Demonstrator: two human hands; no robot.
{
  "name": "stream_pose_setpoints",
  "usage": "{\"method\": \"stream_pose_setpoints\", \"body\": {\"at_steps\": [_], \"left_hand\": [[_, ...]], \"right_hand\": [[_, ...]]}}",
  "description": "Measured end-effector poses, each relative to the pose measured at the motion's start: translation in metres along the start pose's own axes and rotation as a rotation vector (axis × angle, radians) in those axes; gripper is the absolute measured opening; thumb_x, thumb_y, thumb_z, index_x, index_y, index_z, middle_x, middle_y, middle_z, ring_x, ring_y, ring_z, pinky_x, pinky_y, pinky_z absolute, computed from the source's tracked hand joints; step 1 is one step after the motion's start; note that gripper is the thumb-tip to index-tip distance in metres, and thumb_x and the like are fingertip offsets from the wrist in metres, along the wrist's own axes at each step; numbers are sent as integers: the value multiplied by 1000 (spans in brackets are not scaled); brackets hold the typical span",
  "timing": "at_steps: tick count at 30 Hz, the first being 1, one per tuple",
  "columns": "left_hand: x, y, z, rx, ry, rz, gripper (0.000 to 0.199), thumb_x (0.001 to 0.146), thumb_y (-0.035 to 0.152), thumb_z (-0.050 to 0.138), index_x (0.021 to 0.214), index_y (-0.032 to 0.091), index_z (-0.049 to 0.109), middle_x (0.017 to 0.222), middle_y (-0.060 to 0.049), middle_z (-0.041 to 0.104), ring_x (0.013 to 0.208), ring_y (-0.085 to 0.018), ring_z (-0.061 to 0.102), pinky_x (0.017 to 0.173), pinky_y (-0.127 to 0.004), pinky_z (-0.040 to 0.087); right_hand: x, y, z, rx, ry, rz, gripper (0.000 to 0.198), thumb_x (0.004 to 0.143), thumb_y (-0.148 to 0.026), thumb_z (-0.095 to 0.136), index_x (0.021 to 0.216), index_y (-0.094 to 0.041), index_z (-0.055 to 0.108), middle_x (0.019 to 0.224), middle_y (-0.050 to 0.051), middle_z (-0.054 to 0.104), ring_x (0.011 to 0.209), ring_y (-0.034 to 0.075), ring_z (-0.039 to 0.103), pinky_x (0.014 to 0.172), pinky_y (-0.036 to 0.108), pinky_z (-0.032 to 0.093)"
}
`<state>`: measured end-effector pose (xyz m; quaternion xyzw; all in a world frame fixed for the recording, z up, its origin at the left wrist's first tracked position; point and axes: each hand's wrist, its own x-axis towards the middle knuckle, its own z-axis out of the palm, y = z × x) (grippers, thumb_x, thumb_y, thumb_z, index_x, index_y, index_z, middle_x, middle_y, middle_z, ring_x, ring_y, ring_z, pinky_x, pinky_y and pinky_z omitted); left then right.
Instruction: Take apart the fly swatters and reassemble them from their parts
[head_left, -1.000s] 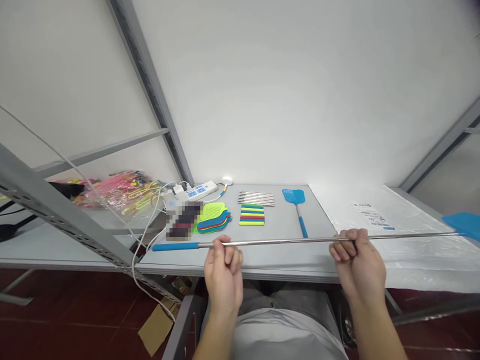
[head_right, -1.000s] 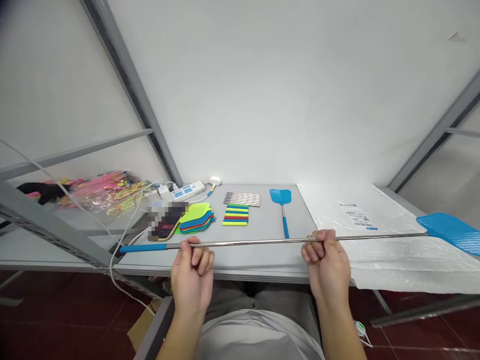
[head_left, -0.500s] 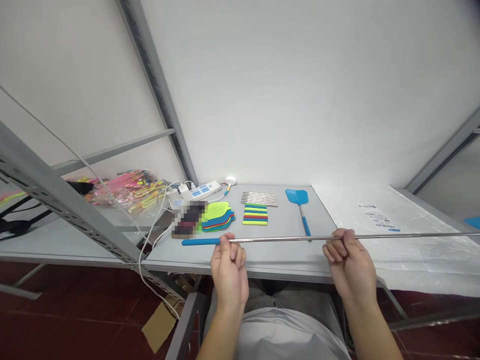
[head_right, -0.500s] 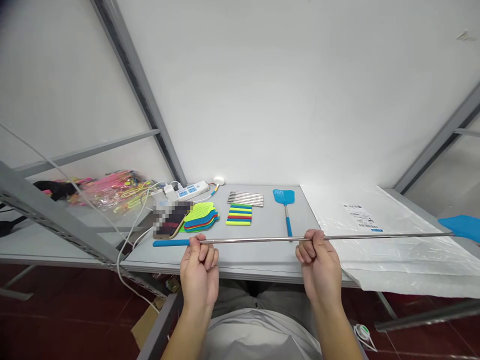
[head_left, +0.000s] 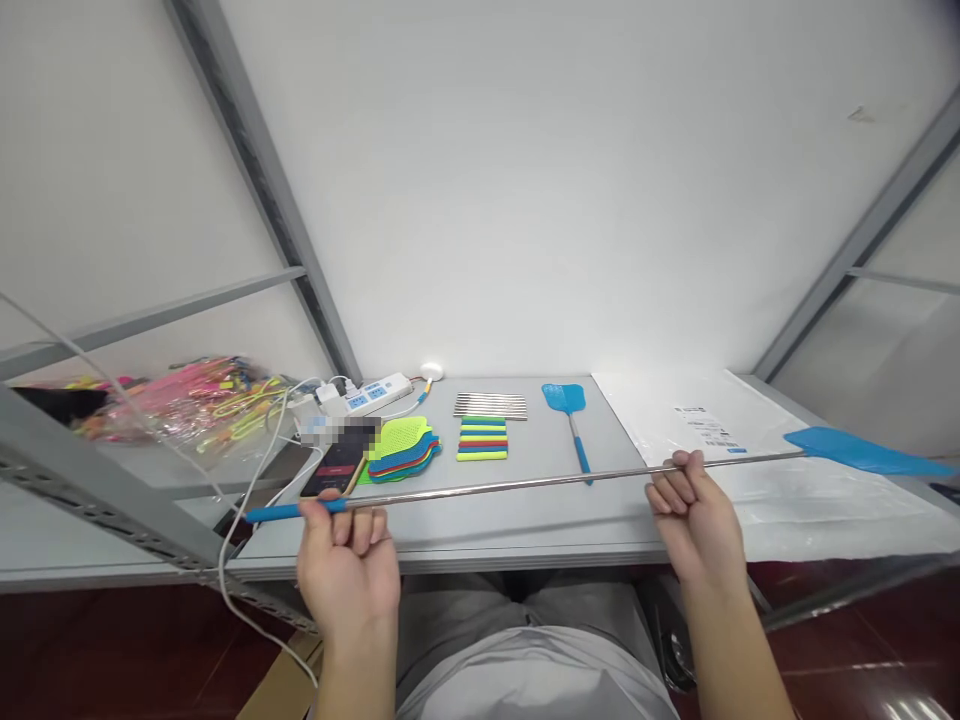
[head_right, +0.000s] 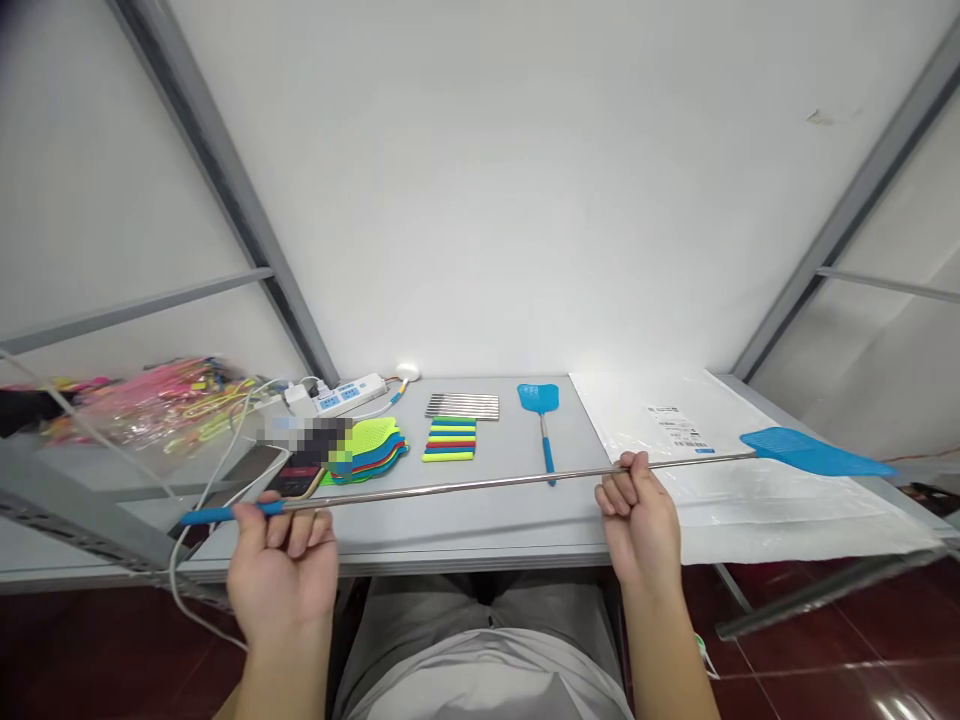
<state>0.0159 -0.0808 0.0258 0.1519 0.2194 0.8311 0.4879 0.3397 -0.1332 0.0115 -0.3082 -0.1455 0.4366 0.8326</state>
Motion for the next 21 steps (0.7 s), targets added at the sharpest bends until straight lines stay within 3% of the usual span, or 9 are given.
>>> {"method": "stream_pose_setpoints", "body": {"at_steps": [4,13,21], "left_hand": [[7,11,-5,15,59,96,22,96,27,50,78,14,54,48,9,22,41,-8,11,37,-18,25],[15,23,-5,51,106,112,20,95,26,50,77,16,52,49,8,19,43,-9,8,36,-17,24],[22,33,-13,168,172,215,36,96,47,44,72,20,43,50,7,17,49,-13,5,38,-18,25]], "right_hand": [[0,1,0,10,24,-55,20,83,-31,71,81,-15,59,54,-10,27,45,4,20,40,16,29],[11,-15,-20,46,92,-90,23,80,-32,74,82,-17,56,50,-12,25,42,4,18,39,16,27],[22,-15,-33,-40,169,-244,26,84,-42,67,83,-18,56,50,-12,25,42,5,22,41,17,25]]}}
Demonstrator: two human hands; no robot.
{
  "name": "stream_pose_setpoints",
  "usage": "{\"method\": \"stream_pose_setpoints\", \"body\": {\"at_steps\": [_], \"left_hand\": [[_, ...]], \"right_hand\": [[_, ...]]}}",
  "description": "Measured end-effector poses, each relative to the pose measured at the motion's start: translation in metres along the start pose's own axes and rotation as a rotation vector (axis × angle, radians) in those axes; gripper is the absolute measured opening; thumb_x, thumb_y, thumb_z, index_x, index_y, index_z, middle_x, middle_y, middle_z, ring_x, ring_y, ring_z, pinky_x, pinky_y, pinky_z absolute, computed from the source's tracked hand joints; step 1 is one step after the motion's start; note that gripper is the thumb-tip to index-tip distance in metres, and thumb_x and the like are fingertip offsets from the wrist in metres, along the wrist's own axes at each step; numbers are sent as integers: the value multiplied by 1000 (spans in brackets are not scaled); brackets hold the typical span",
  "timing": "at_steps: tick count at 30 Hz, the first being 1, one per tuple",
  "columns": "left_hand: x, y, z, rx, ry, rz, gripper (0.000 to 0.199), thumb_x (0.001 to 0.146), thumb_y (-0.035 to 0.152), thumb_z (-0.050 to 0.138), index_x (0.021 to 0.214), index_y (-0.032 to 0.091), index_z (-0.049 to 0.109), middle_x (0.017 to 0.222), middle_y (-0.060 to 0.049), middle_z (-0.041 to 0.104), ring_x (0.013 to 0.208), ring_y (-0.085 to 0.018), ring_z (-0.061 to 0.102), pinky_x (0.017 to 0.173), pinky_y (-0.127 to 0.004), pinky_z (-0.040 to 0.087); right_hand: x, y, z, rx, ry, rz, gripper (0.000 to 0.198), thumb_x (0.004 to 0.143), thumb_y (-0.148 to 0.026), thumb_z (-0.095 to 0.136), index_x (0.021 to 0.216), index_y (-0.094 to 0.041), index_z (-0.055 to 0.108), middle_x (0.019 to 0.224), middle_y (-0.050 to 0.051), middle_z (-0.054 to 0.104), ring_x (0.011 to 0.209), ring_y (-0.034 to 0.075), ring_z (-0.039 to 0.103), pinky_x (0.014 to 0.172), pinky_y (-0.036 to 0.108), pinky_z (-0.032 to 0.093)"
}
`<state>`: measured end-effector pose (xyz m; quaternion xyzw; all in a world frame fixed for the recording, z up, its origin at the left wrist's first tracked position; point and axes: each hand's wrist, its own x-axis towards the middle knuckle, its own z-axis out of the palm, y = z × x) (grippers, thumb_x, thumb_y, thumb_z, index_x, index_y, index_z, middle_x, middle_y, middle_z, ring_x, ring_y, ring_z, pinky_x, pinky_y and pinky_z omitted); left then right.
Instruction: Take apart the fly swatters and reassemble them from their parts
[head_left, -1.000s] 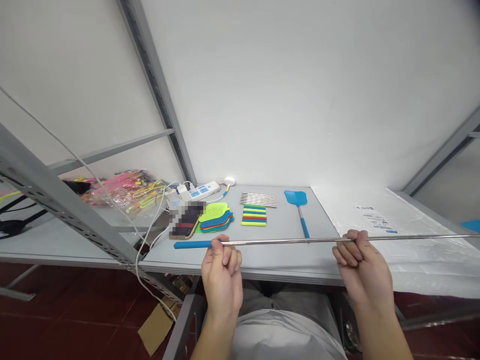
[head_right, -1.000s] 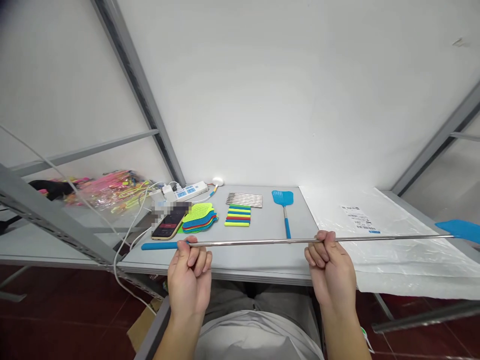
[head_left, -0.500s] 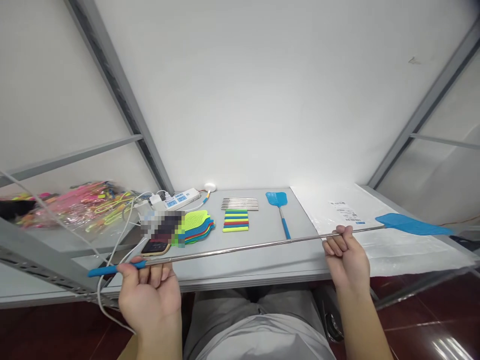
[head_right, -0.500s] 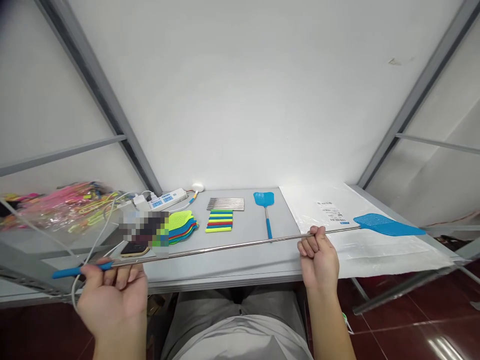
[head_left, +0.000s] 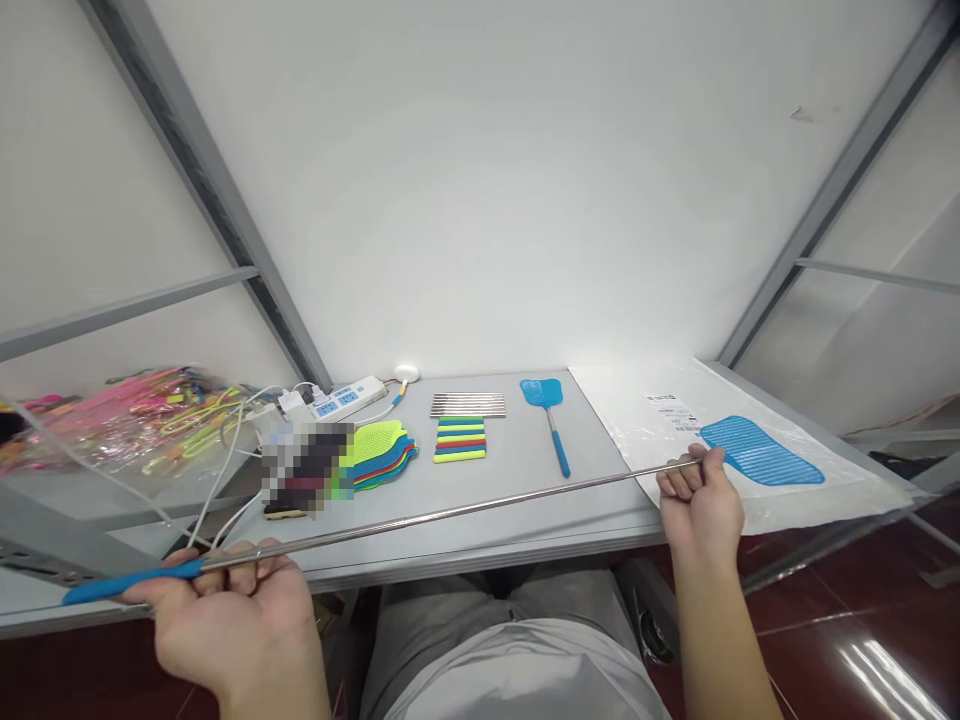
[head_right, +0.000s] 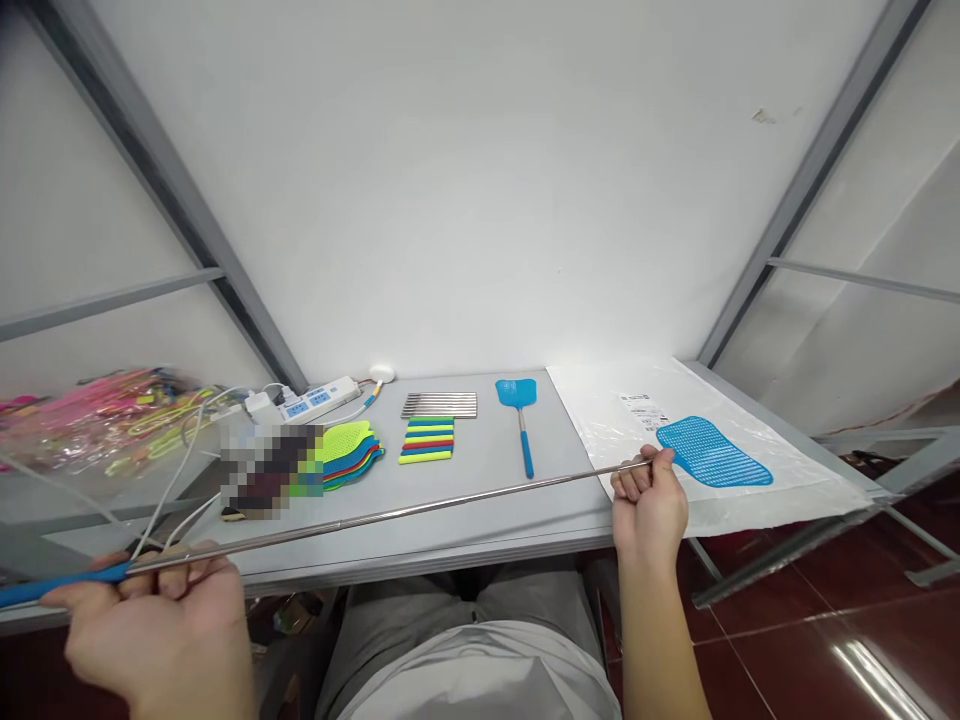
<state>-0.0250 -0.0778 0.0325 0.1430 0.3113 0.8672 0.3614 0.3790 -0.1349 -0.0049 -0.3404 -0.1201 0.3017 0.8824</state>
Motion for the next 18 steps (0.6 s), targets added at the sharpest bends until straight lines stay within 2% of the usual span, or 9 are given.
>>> {"method": "stream_pose_setpoints", "body": {"at_steps": [5,9,14,18], "left_hand": [[-3,-15,3,-23,56,-71,29,96,41,47,76,21,47,50,8,18,46,-12,9,38,-21,20],[-8,-22,5,-14,82,-43,29,98,39,42,76,20,47,51,8,21,44,-11,13,38,-22,19],[-33,-37,14,3,-96,-50,25,94,39,53,80,19,50,51,9,22,43,-9,13,40,-22,18],[-64,-55,22,9,-146,-110,24,88,41,62,86,19,54,53,10,21,43,-7,16,41,-20,21]], "right_hand": [[-4,5,6,-1,6,-42,27,83,-41,67,78,-20,52,51,-12,26,42,5,21,41,19,22],[-13,15,15,-2,-20,-17,27,83,-41,67,77,-20,51,52,-11,25,43,6,21,42,20,23],[-42,40,34,-16,-101,117,30,82,-47,67,80,-20,54,56,-10,30,45,6,27,44,20,26],[-69,58,45,7,-175,243,27,85,-47,63,85,-20,59,58,-8,35,49,7,32,46,20,29]]}}
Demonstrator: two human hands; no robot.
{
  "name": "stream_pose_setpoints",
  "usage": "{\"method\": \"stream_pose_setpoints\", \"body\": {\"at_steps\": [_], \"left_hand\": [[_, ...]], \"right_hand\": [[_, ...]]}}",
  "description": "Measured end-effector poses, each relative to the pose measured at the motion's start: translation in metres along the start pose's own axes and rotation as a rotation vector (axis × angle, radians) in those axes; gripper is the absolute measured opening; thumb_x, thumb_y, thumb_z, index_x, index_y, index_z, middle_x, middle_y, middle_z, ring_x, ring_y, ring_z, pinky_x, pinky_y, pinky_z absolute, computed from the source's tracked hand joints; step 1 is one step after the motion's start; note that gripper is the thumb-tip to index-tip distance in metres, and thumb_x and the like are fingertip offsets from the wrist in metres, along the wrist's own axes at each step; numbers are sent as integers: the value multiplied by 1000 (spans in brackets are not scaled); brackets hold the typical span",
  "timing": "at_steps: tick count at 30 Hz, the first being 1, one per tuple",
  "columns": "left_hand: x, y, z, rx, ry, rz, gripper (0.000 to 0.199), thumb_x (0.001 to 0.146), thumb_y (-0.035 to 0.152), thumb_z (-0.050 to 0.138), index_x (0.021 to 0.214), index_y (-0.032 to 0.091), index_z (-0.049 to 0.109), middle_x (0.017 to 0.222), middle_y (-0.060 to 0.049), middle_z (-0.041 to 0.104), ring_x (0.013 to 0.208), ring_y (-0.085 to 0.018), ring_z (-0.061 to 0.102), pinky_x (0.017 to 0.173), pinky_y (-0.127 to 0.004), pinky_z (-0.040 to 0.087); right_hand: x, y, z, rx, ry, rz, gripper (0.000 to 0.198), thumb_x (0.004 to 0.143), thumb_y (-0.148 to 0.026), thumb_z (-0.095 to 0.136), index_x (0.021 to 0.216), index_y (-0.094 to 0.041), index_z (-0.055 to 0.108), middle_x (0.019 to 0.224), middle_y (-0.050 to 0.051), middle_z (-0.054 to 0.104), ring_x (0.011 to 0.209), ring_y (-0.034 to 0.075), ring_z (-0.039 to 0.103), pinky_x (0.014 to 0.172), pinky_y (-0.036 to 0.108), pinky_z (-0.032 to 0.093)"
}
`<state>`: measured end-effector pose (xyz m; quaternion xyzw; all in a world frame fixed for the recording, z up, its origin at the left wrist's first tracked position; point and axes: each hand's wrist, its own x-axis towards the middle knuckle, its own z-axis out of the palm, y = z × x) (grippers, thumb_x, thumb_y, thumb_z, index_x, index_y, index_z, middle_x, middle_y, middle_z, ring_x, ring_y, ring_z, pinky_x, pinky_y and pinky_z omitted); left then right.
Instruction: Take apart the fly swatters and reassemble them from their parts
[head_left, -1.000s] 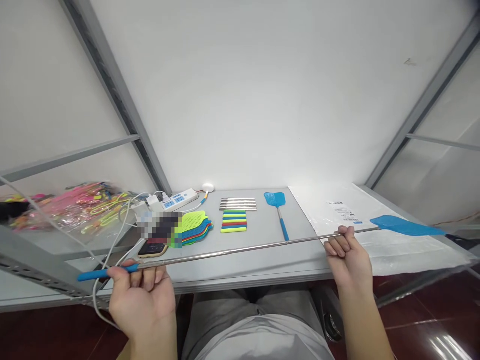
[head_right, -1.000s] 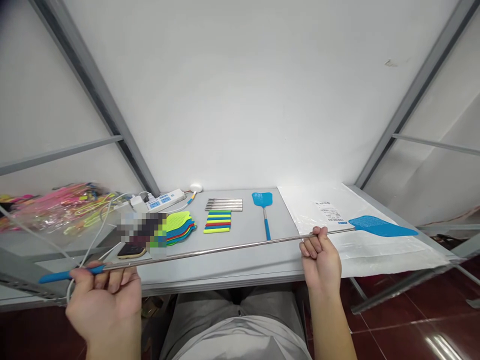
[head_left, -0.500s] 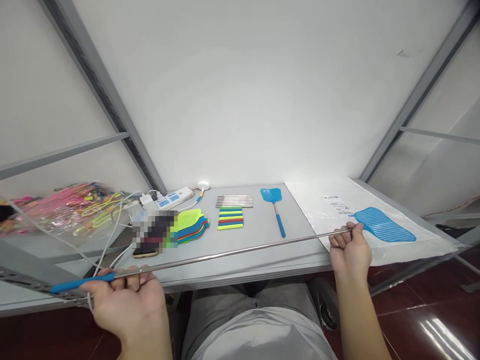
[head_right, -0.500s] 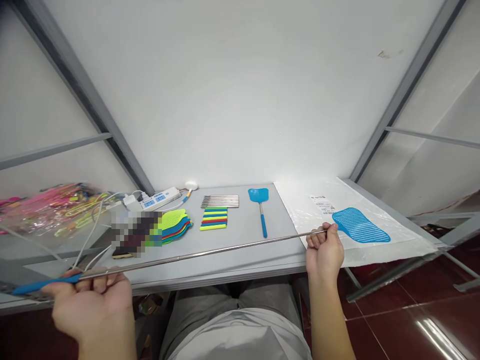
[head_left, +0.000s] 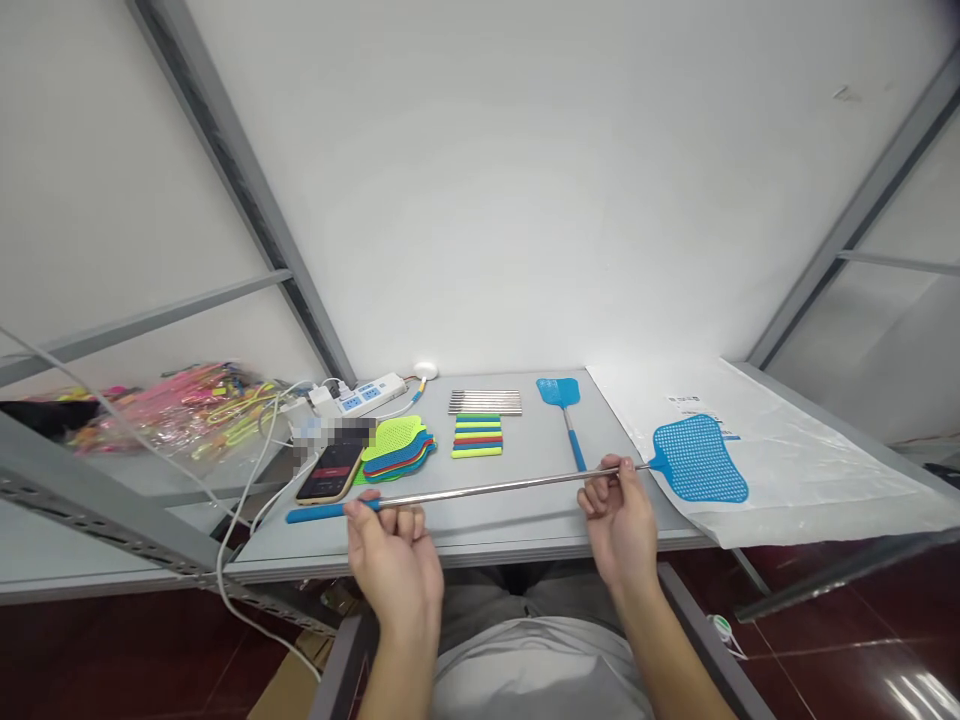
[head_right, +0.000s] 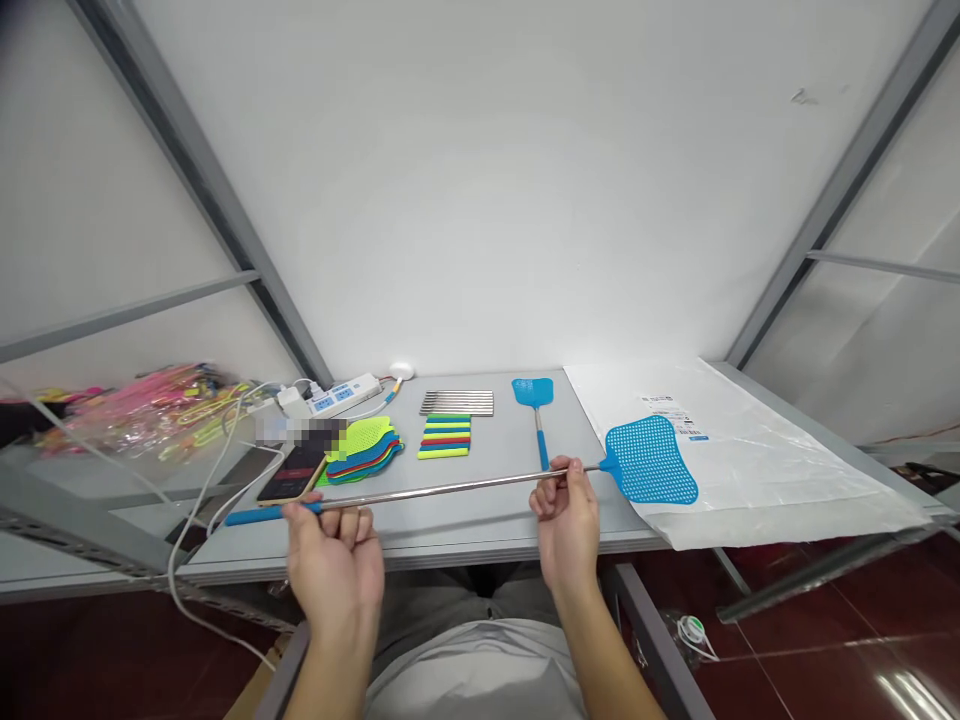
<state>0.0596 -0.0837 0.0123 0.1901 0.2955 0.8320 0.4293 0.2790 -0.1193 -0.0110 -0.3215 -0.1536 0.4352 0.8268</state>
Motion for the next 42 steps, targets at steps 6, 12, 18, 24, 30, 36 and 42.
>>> {"method": "stream_pose_setpoints", "body": {"at_steps": [6,12,18,24,30,36,42], "left_hand": [[-28,-19,7,6,-24,-130,29,86,45,64,86,18,56,56,10,26,44,-5,22,42,-19,24],[-31,-12,8,-26,-69,-122,24,90,41,60,88,17,59,55,8,30,44,-6,25,44,-20,27],[-12,-2,2,-76,-67,-128,24,89,41,61,88,18,57,55,9,30,42,-5,25,45,-20,26],[-2,1,-1,-23,-61,-55,23,88,40,64,87,18,56,55,10,28,43,-5,23,43,-19,25],[-35,-21,9,-4,-147,-178,24,89,41,63,91,18,60,53,9,26,44,-6,23,43,-19,25],[-62,-40,13,40,-215,-233,24,90,41,60,94,18,61,53,9,25,46,-6,24,45,-19,26],[-72,-49,9,73,-325,-262,25,91,42,59,93,18,61,52,9,23,45,-6,24,45,-19,26]], "right_hand": [[-11,6,7,-36,-37,3,25,89,-45,58,86,-20,62,56,-7,37,50,8,34,48,21,29],[7,-17,-3,-25,3,36,37,84,-52,61,98,-17,66,59,-8,36,48,6,32,45,20,30],[31,-41,-25,58,181,-63,28,79,-48,66,93,-24,61,70,-5,55,51,9,46,44,22,36],[26,-33,-18,-80,253,-246,22,75,-37,73,84,-22,60,65,-8,52,48,6,40,41,21,32],[-3,-2,6,-108,194,-188,22,79,-39,70,88,-22,58,71,-6,52,53,7,42,41,22,31],[-28,24,20,-93,166,-55,22,81,-41,68,88,-24,56,68,-7,48,52,7,39,41,21,32],[-41,38,25,-98,140,87,30,81,-45,67,75,-22,50,59,-8,42,48,7,36,40,21,30]]}}
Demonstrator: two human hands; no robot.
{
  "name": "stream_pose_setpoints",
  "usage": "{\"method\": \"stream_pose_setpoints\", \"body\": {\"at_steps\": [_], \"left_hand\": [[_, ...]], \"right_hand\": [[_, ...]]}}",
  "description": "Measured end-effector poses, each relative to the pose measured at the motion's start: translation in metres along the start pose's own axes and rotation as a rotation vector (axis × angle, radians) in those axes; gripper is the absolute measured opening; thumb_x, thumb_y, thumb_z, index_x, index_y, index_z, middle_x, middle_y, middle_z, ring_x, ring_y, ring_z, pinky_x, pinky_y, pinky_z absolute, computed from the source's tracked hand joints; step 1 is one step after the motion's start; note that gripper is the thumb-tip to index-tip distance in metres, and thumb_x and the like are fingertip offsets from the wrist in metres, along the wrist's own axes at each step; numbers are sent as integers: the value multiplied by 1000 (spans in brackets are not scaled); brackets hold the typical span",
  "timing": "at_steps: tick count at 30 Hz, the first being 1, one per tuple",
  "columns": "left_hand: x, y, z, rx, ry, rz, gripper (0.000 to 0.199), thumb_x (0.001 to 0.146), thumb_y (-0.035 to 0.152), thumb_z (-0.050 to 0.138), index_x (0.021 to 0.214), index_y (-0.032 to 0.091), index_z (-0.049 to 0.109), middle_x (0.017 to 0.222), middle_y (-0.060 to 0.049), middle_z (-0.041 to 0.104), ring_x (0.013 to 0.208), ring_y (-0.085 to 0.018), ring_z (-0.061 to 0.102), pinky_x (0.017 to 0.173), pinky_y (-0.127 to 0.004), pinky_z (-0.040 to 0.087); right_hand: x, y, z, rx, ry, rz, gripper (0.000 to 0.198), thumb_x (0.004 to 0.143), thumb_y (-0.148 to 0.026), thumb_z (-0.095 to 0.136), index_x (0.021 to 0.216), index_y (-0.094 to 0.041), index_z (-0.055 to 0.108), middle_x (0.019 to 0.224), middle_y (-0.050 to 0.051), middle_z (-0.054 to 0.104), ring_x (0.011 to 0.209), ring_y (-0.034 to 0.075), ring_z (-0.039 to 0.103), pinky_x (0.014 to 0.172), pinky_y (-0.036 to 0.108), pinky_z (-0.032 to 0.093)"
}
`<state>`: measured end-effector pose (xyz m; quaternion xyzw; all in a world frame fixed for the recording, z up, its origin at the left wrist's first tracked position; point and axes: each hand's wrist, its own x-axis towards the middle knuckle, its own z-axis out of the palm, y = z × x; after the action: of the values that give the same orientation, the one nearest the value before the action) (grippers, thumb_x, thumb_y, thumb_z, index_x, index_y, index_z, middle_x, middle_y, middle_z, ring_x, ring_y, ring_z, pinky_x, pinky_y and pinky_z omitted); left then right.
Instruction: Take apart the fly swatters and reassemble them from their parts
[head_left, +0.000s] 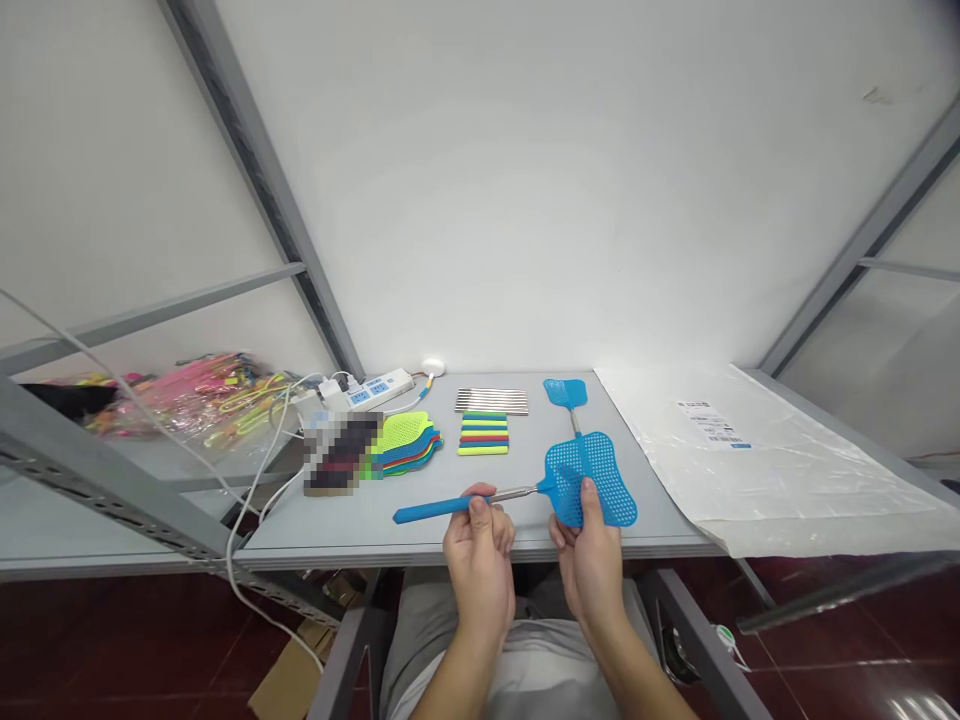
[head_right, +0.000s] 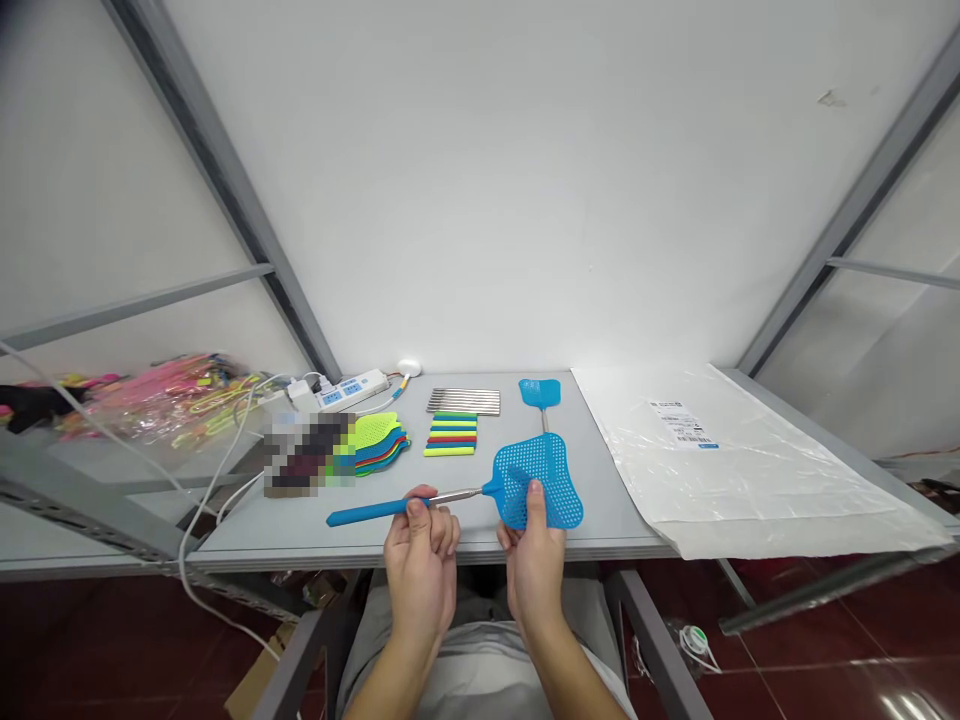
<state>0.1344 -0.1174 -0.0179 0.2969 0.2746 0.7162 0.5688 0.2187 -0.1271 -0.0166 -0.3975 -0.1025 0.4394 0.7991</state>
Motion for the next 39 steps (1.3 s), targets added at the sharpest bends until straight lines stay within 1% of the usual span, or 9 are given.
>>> {"method": "stream_pose_setpoints", "body": {"at_steps": [9,15,19,22,25,27,31,34,39], "left_hand": [[29,19,-27,93,-47,-121,26,89,41,60,100,18,62,64,6,44,47,-4,35,47,-19,30],[35,42,-36,557,-496,-299,23,90,39,58,91,16,62,61,3,55,47,-7,47,49,-20,36],[22,38,-24,744,-716,-440,25,92,41,52,105,20,56,64,4,56,44,-7,49,46,-20,35],[10,23,-12,780,-803,-496,33,91,41,52,118,22,50,69,2,62,49,-10,53,47,-20,40],[9,6,0,829,-821,-435,35,91,45,49,116,20,51,70,0,64,49,-12,56,46,-20,41],[18,-2,7,962,-825,-358,37,94,49,39,107,18,55,65,0,62,47,-13,58,44,-21,42],[54,-18,27,1270,-826,-271,44,96,50,28,93,17,58,61,-1,64,43,-15,59,45,-24,43],[82,-35,44,1432,-742,-170,42,96,42,29,90,15,61,77,-10,71,69,-22,68,63,-29,48],[107,-65,68,1736,-656,-88,45,95,35,27,95,14,67,99,-17,71,97,-30,66,80,-37,46]], "right_hand": [[21,-23,-7,-36,-43,-47,28,78,-41,72,85,-22,54,62,-9,43,49,7,37,40,20,32],[56,-46,-29,-103,-7,-143,28,76,-38,74,87,-22,55,66,-8,45,50,6,36,39,19,31],[57,-45,-33,-300,-201,-193,24,84,-42,65,83,-21,54,62,-8,41,49,7,37,43,20,36],[43,-35,-26,-499,-404,-168,27,84,-40,65,101,-20,62,71,-4,52,56,10,48,50,23,45],[30,-25,-21,-779,-564,-247,42,91,-40,52,131,-24,53,101,4,61,80,16,60,70,30,53],[32,-21,-22,-944,-622,-355,42,96,-39,42,135,-25,50,111,7,59,96,19,59,85,34,51],[60,-20,-39,-1304,-441,-604,44,97,-41,37,132,-19,54,118,13,55,112,26,52,97,43,42],[84,-20,-53,-1594,-219,-673,46,96,-41,39,131,-18,55,121,16,53,113,31,49,94,50,40],[94,-15,-61,-1822,-189,-697,50,96,-40,39,142,-23,44,131,14,52,119,31,46,95,49,36]]}}
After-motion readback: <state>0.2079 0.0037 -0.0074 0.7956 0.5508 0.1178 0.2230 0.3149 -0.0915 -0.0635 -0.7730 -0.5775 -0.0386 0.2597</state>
